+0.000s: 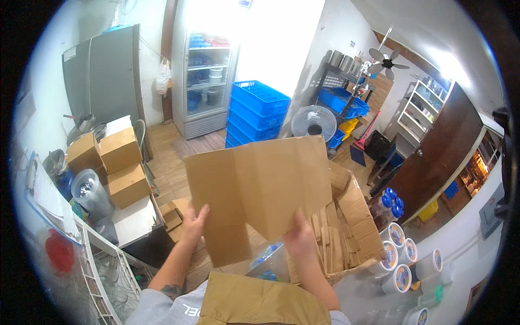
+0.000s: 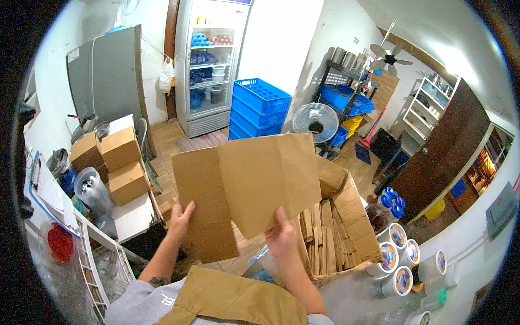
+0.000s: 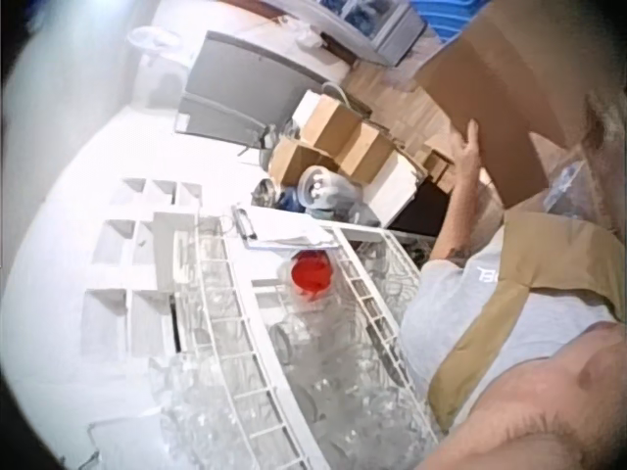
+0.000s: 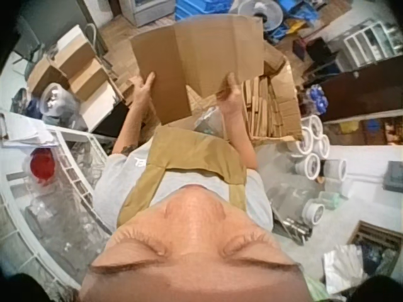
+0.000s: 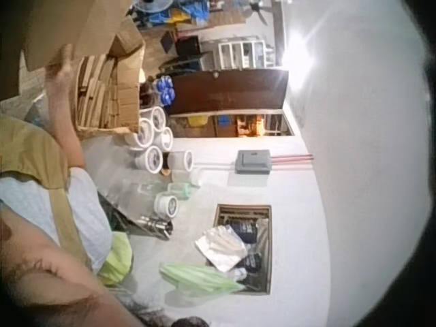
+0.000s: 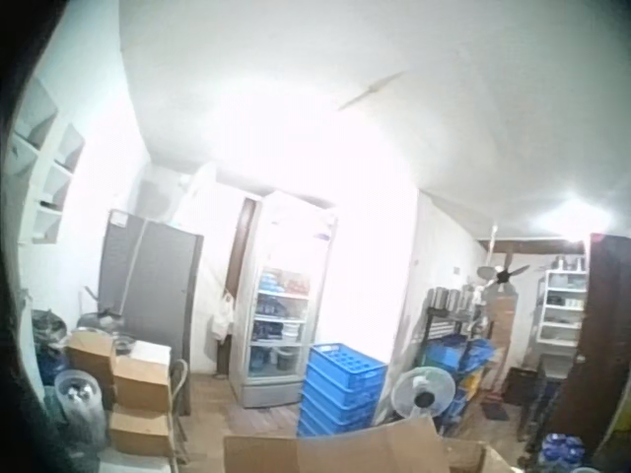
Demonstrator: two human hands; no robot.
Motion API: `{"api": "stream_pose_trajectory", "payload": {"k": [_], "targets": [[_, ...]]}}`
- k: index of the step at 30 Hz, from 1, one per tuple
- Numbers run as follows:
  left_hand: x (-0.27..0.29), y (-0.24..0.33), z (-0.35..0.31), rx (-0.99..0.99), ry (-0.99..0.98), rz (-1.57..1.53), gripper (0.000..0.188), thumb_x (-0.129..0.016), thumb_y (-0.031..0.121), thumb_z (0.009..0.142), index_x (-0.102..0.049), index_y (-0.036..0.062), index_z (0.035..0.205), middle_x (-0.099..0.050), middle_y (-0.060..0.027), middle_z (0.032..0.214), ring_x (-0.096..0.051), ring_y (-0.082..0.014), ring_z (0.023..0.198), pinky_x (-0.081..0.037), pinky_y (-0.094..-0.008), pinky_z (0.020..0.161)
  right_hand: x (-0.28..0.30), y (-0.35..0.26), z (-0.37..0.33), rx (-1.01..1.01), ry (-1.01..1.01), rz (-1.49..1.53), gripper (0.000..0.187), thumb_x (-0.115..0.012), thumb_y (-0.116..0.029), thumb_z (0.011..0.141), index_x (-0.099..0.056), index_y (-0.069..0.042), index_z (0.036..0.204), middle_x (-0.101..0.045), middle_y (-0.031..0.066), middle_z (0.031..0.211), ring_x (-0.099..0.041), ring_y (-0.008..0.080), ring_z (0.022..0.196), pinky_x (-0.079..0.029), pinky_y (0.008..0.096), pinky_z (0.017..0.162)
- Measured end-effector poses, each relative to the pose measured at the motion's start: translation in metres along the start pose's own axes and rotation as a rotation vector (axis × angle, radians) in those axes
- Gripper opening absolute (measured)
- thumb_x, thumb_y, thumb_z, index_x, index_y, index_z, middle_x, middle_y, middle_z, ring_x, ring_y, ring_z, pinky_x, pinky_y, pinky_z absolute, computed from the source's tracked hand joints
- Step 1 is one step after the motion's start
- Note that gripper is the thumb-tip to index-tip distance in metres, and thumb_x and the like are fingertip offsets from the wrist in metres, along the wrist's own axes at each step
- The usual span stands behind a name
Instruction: The person repeatedly picks up flat-packed cardboard inserts, folds them into small divided boxes, and places them into a larger cardboard container. The process is continuous and repetitive throughout the clip.
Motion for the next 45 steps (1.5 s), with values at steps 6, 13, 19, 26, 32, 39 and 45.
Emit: {"api": "stream_pose_trajectory", "payload": {"k": [6,13,19,26,32,39,45], "targets": [[-0.036,-0.023,-0.013,-0.232,-0.143,-0.118,0.077,-0.06,0.051,0.092,-0.034,-0.0022,0.142,-0.047,-0.0125,0.138,-0.045,-0.0212,0.126,-0.034,-0.0352,0.107,-0.021,0.047,-0.008,-0.085,-0.002,-0.547,0.023,-0.068,-0.029,0.092,-0.067,-0.007,0.084,-0.067,0.0044,0.071,-0.061,0.0113,0.055,-0.047,0.0255,0.046],[-0.045,0.012,-0.019,-0.082,0.049,0.173,0.033,-0.065,0.012,0.092,-0.056,-0.0039,0.119,-0.066,-0.0088,0.108,-0.061,-0.0165,0.099,-0.049,-0.0309,0.086,0.008,0.058,0.002,-0.247,-0.228,-1.455,0.035,-0.072,-0.03,0.087,-0.065,-0.001,0.069,-0.059,0.0072,0.055,-0.059,0.0162,0.049,-0.046,0.0295,0.048],[-0.027,0.012,-0.021,-0.059,-0.098,0.199,0.029,-0.066,0.01,0.09,-0.059,-0.0025,0.115,-0.067,-0.0073,0.103,-0.061,-0.0149,0.094,-0.049,-0.0302,0.082,-0.007,0.023,-0.01,0.606,-0.151,-1.383,0.059,-0.075,-0.029,0.084,-0.049,-0.002,0.129,-0.057,0.0197,0.118,-0.061,0.0284,0.101,-0.05,0.0379,0.082],[-0.052,0.032,-0.026,-0.027,-0.449,0.227,0.024,-0.073,0.006,0.081,-0.065,-0.0002,0.104,-0.068,-0.0069,0.098,-0.062,-0.0152,0.088,-0.05,-0.031,0.078,-0.004,0.012,-0.008,0.271,-0.162,-1.074,0.092,-0.077,-0.037,0.081,-0.025,0.003,0.146,-0.04,0.0248,0.139,-0.043,0.0362,0.129,-0.038,0.0445,0.107],[-0.067,0.017,-0.02,-0.145,-0.498,0.22,0.024,-0.075,0.006,0.079,-0.066,-0.0004,0.101,-0.069,-0.0071,0.093,-0.064,-0.0177,0.086,-0.05,-0.0332,0.076,0.01,-0.009,-0.011,0.586,-0.147,-1.069,0.104,-0.082,-0.037,0.074,-0.02,-0.001,0.15,-0.027,0.0234,0.148,-0.025,0.036,0.14,-0.024,0.0453,0.116],[-0.068,-0.013,-0.025,0.092,-0.673,0.153,0.07,-0.083,0.032,0.074,-0.051,-0.0022,0.126,-0.061,-0.0103,0.118,-0.057,-0.0222,0.11,-0.046,-0.0376,0.092,0.028,-0.015,-0.025,0.307,-0.508,-1.005,0.068,-0.078,-0.031,0.082,-0.047,-0.002,0.135,-0.061,0.013,0.118,-0.056,0.022,0.111,-0.045,0.0359,0.096],[-0.1,-0.016,-0.028,-0.381,-0.139,0.156,0.052,-0.08,0.028,0.074,-0.059,-0.0003,0.112,-0.062,-0.0074,0.109,-0.058,-0.0188,0.101,-0.047,-0.0365,0.086,0.028,-0.018,-0.038,0.322,-0.547,-0.853,0.037,-0.068,-0.02,0.09,-0.056,0.0,0.12,-0.063,0.0094,0.11,-0.056,0.0187,0.101,-0.047,0.0347,0.087]]}}
Point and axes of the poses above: each hand's wrist, its own z-axis towards the middle knuckle, its own x-axis out of the back of the hand, y = z × x, the point moved 1 cm from there along z, towards the middle knuckle
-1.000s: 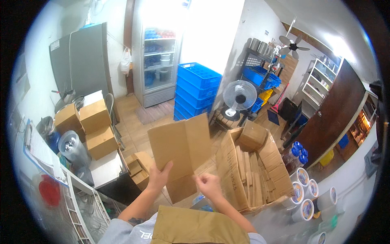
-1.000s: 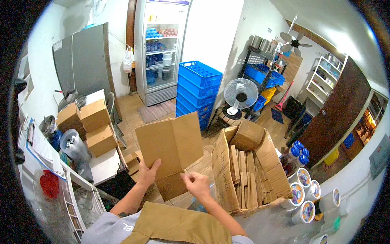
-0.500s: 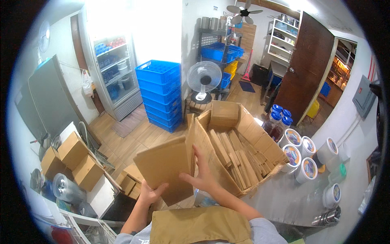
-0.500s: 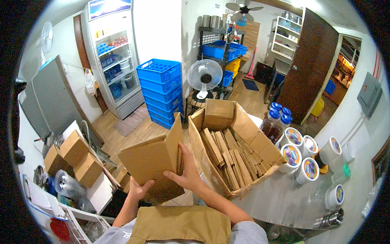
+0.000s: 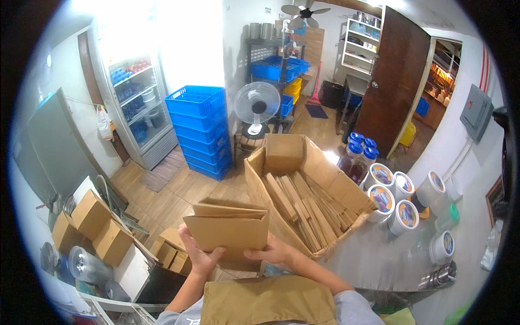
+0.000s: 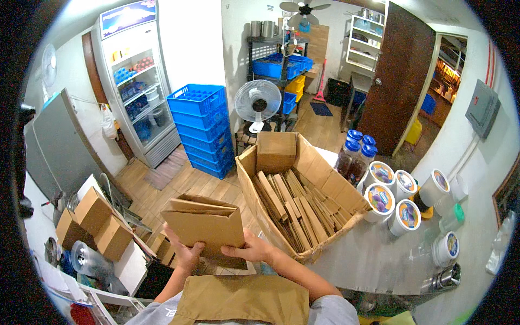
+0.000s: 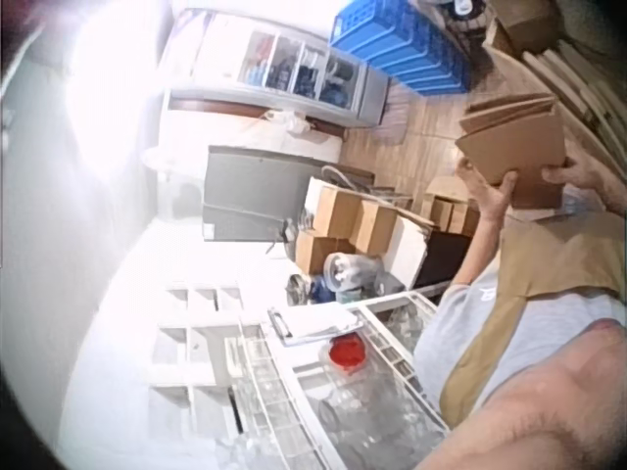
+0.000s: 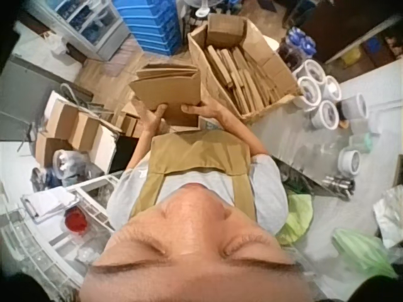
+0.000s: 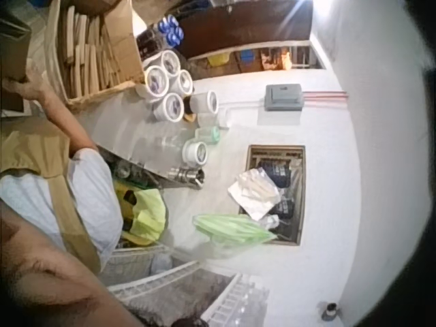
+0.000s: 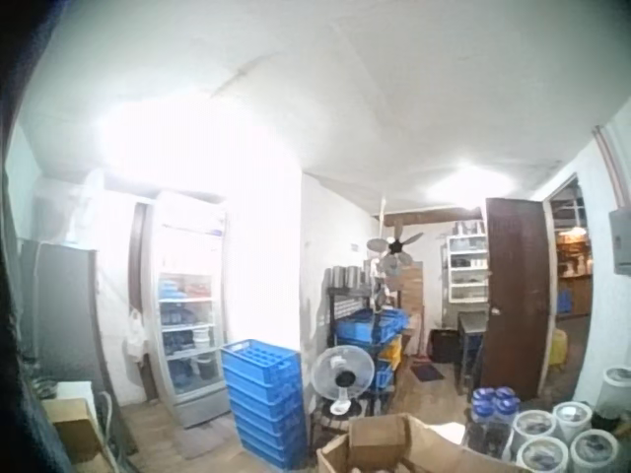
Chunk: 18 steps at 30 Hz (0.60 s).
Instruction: The person repeatedly picks up flat-packed cardboard inserts, folds them into small divided boxes, and places them into a larger cardboard container. The process is continuous and repetitive throughout the clip.
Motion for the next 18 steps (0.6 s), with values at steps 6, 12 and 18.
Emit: {"api": "stream_pose_trajectory", "payload": {"k": [6,12,18], "targets": [[0.009,0.002,0.005,0.335,-0.31,-0.074,0.028,-0.076,0.02,0.081,-0.063,0.0011,0.098,-0.064,-0.0036,0.092,-0.06,-0.0147,0.083,-0.049,-0.0332,0.074,0.005,0.008,-0.002,0.087,0.005,-0.269,0.042,-0.071,-0.02,0.088,-0.054,-0.001,0.122,-0.06,0.0127,0.111,-0.056,0.0236,0.102,-0.046,0.0346,0.088],[-0.024,0.063,0.098,-0.348,-0.782,0.548,0.027,-0.077,0.015,0.076,-0.067,0.0051,0.099,-0.069,-0.009,0.086,-0.066,-0.0249,0.07,-0.05,-0.033,0.06,0.064,-0.133,0.008,0.257,0.352,-0.871,0.062,-0.077,-0.022,0.08,-0.046,-0.004,0.13,-0.055,0.0161,0.116,-0.056,0.0268,0.102,-0.048,0.0373,0.085],[-0.123,0.122,0.145,-0.755,-1.089,0.851,0.024,-0.072,0.017,0.077,-0.066,0.0121,0.1,-0.068,-0.0067,0.095,-0.066,-0.0273,0.089,-0.052,-0.0399,0.079,0.063,-0.169,0.021,-0.323,-0.077,-1.504,0.049,-0.065,-0.014,0.078,-0.056,-0.01,0.126,-0.067,0.0108,0.085,-0.068,0.029,0.08,-0.054,0.0402,0.067]]}}
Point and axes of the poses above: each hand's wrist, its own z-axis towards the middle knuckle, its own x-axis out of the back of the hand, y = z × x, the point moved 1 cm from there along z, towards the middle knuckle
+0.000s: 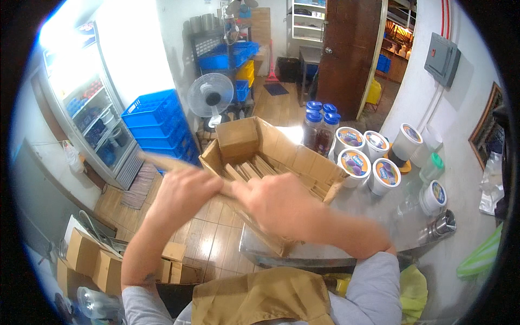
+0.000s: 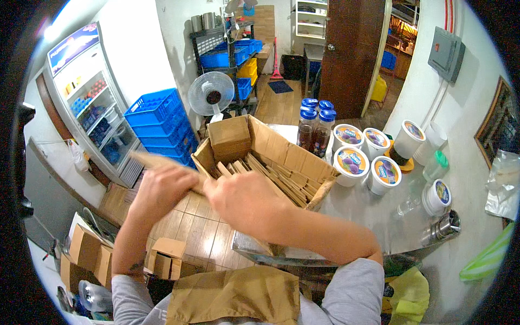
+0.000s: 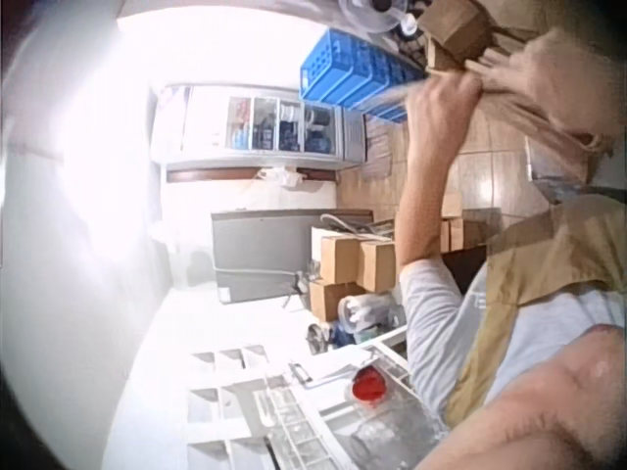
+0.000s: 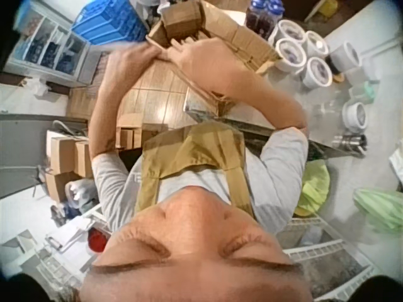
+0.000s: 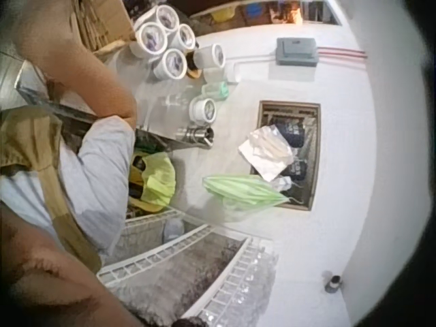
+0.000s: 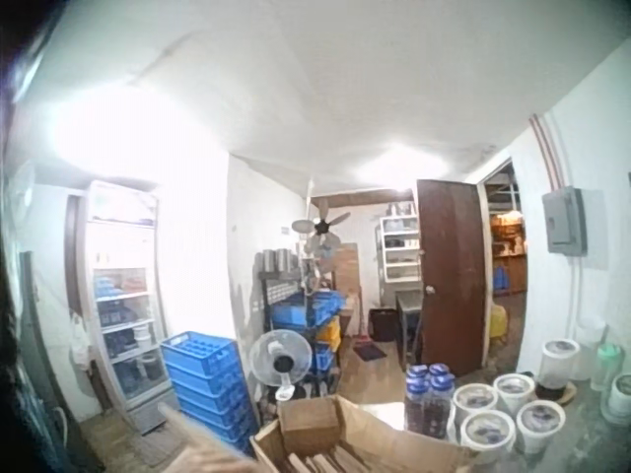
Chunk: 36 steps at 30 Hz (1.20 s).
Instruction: The person repeatedly picks up flat-packed cardboard inserts, folds them into small divided boxes, and places them into a larger cardboard container. The process is continuous and repetitive throughout the clip.
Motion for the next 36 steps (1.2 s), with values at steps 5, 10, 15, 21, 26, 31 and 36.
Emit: {"api": "stream_pose_trajectory", "payload": {"k": [5,10,15,21,26,31,36], "targets": [[-0.027,0.008,0.066,-0.081,0.402,0.064,0.032,-0.075,0.016,0.075,-0.062,0.0104,0.104,-0.065,-0.0092,0.106,-0.061,-0.0285,0.107,-0.042,-0.0515,0.099,-0.013,0.066,-0.02,-0.217,0.203,0.115,0.029,-0.061,-0.015,0.083,-0.06,-0.007,0.112,-0.066,0.0169,0.079,-0.067,0.0357,0.077,-0.053,0.044,0.068],[-0.104,-0.008,0.088,0.036,0.349,-0.269,0.033,-0.077,0.016,0.076,-0.06,0.0082,0.103,-0.06,-0.0129,0.115,-0.056,-0.0297,0.111,-0.039,-0.0507,0.098,-0.054,0.121,-0.061,-0.49,0.164,0.296,0.033,-0.064,-0.021,0.085,-0.059,-0.002,0.112,-0.068,0.0218,0.083,-0.066,0.0407,0.082,-0.052,0.0476,0.073],[-0.221,-0.001,0.072,-0.217,-0.487,-0.395,0.03,-0.064,0.018,0.085,-0.06,0.0116,0.114,-0.057,-0.0119,0.116,-0.055,-0.0324,0.113,-0.041,-0.0489,0.098,-0.112,0.129,-0.079,-0.619,0.295,0.6,0.038,-0.063,-0.025,0.089,-0.057,-0.002,0.119,-0.067,0.0265,0.091,-0.065,0.0426,0.088,-0.051,0.0475,0.077],[-0.249,0.017,0.079,-0.242,-0.726,-0.152,0.046,-0.06,0.013,0.086,-0.05,0.0144,0.131,-0.049,-0.0113,0.126,-0.053,-0.0327,0.116,-0.042,-0.0482,0.098,-0.145,0.132,-0.081,-0.571,0.299,0.57,0.037,-0.064,-0.023,0.088,-0.057,-0.001,0.117,-0.066,0.0266,0.082,-0.065,0.0442,0.078,-0.052,0.0497,0.069],[-0.254,0.014,0.072,-0.164,-0.603,-0.078,0.044,-0.064,0.013,0.078,-0.057,0.0189,0.121,-0.052,-0.0073,0.119,-0.053,-0.0272,0.113,-0.042,-0.046,0.092,-0.155,0.146,-0.088,-0.604,0.126,0.428,0.036,-0.068,-0.025,0.083,-0.059,-0.004,0.111,-0.069,0.0201,0.089,-0.067,0.0377,0.087,-0.053,0.0478,0.076],[-0.262,0.012,0.079,-0.151,-0.624,-0.055,0.048,-0.068,0.013,0.07,-0.061,0.0173,0.118,-0.055,-0.0051,0.118,-0.053,-0.027,0.116,-0.04,-0.0469,0.096,-0.127,0.155,-0.067,-0.624,-0.322,0.305,0.039,-0.073,-0.028,0.079,-0.055,-0.002,0.103,-0.069,0.0204,0.091,-0.068,0.038,0.088,-0.054,0.0474,0.078],[-0.259,0.006,0.083,-0.037,-0.704,-0.121,0.041,-0.066,0.017,0.071,-0.068,0.0195,0.112,-0.06,-0.0024,0.113,-0.053,-0.0267,0.117,-0.03,-0.058,0.103,-0.121,0.16,-0.035,-0.557,-0.348,0.27,0.041,-0.072,-0.031,0.082,-0.052,-0.001,0.101,-0.069,0.0205,0.088,-0.068,0.0376,0.088,-0.054,0.0473,0.078]]}}
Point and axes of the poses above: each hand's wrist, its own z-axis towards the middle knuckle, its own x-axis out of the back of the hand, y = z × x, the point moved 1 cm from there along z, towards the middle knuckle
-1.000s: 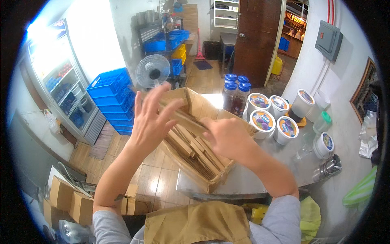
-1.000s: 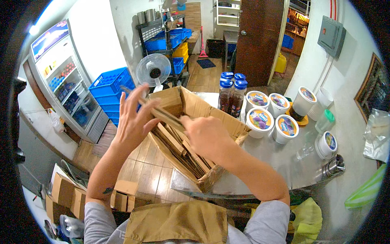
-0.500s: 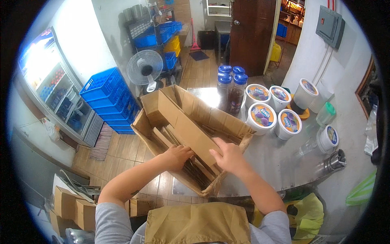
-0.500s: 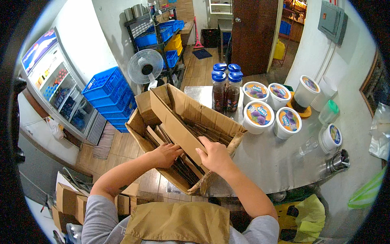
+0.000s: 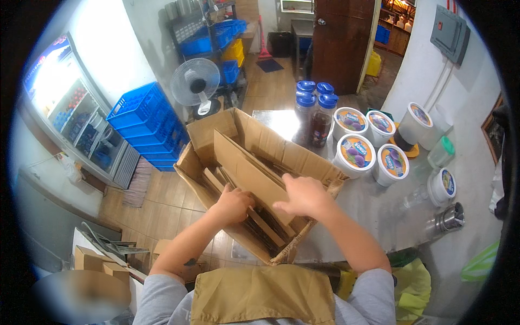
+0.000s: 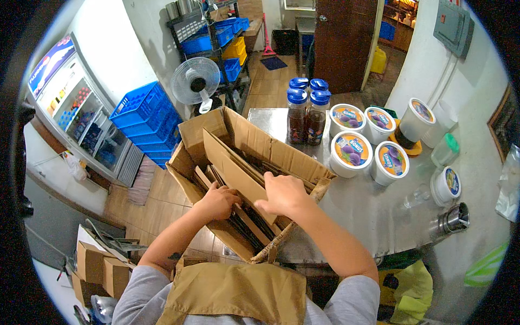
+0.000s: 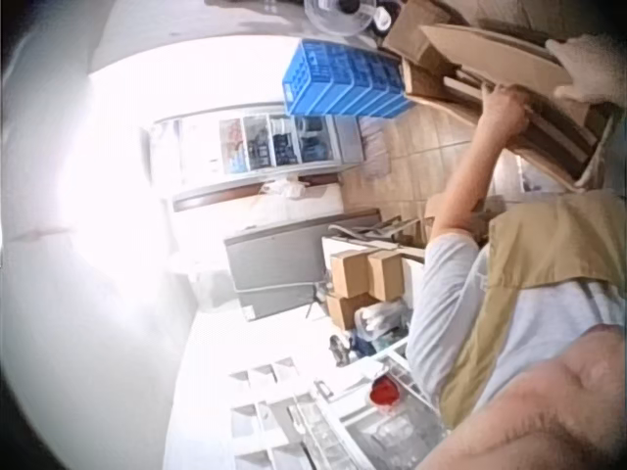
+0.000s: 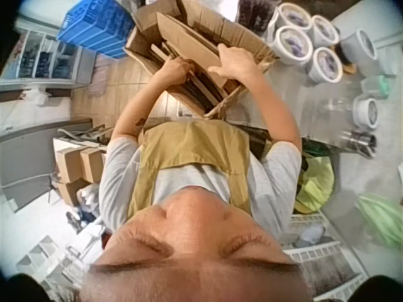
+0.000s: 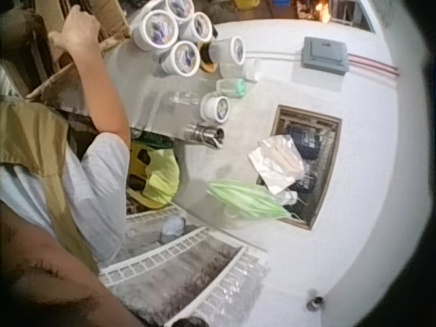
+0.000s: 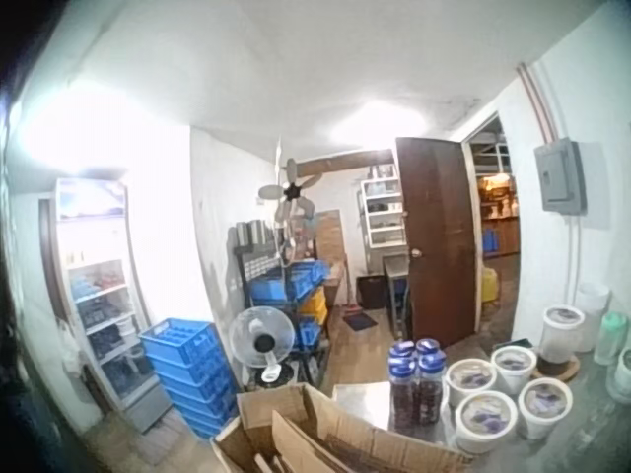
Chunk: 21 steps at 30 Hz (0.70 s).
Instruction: The person repeatedly picks up flat-packed cardboard inserts, folds them into small divided boxes, and places them into a larger cardboard container. The process is continuous and repetitive throughout the clip.
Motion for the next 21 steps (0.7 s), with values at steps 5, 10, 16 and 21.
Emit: {"api": "stream_pose_trajectory", "payload": {"k": [5,10,16,21], "targets": [[0.005,0.003,-0.002,0.068,-0.075,0.118,0.053,-0.072,0.035,0.069,-0.067,0.0208,0.12,-0.058,-0.0045,0.118,-0.051,-0.0302,0.119,-0.019,-0.0693,0.105,-0.01,0.007,0.004,0.021,0.097,0.131,0.037,-0.071,-0.028,0.082,-0.052,-0.003,0.101,-0.068,0.0216,0.09,-0.066,0.041,0.089,-0.052,0.0487,0.078],[-0.003,0.003,-0.004,0.053,-0.127,0.141,0.072,-0.075,0.058,0.066,-0.064,0.0191,0.125,-0.045,-0.0131,0.132,-0.041,-0.033,0.125,-0.017,-0.0707,0.104,-0.044,0.012,-0.006,-0.016,0.223,0.441,0.035,-0.072,-0.023,0.08,-0.052,-0.002,0.1,-0.066,0.0247,0.09,-0.063,0.045,0.089,-0.049,0.0509,0.078],[-0.002,0.004,-0.001,0.036,-0.216,0.122,0.085,-0.073,0.066,0.064,-0.059,0.0176,0.132,-0.041,-0.0134,0.134,-0.037,-0.0335,0.128,-0.014,-0.0709,0.105,-0.068,-0.001,0.003,-0.089,0.187,0.486,0.033,-0.072,-0.019,0.076,-0.059,0.002,0.097,-0.066,0.0266,0.092,-0.064,0.0437,0.089,-0.05,0.0483,0.078],[-0.004,0.0,-0.002,0.048,-0.197,0.084,0.078,-0.072,0.066,0.066,-0.063,0.0169,0.127,-0.043,-0.0125,0.131,-0.038,-0.0335,0.127,-0.01,-0.073,0.106,-0.068,-0.014,0.008,-0.171,-0.229,0.158,0.032,-0.068,-0.02,0.074,-0.066,0.008,0.088,-0.068,0.0266,0.086,-0.067,0.0398,0.082,-0.054,0.0444,0.075]]}}
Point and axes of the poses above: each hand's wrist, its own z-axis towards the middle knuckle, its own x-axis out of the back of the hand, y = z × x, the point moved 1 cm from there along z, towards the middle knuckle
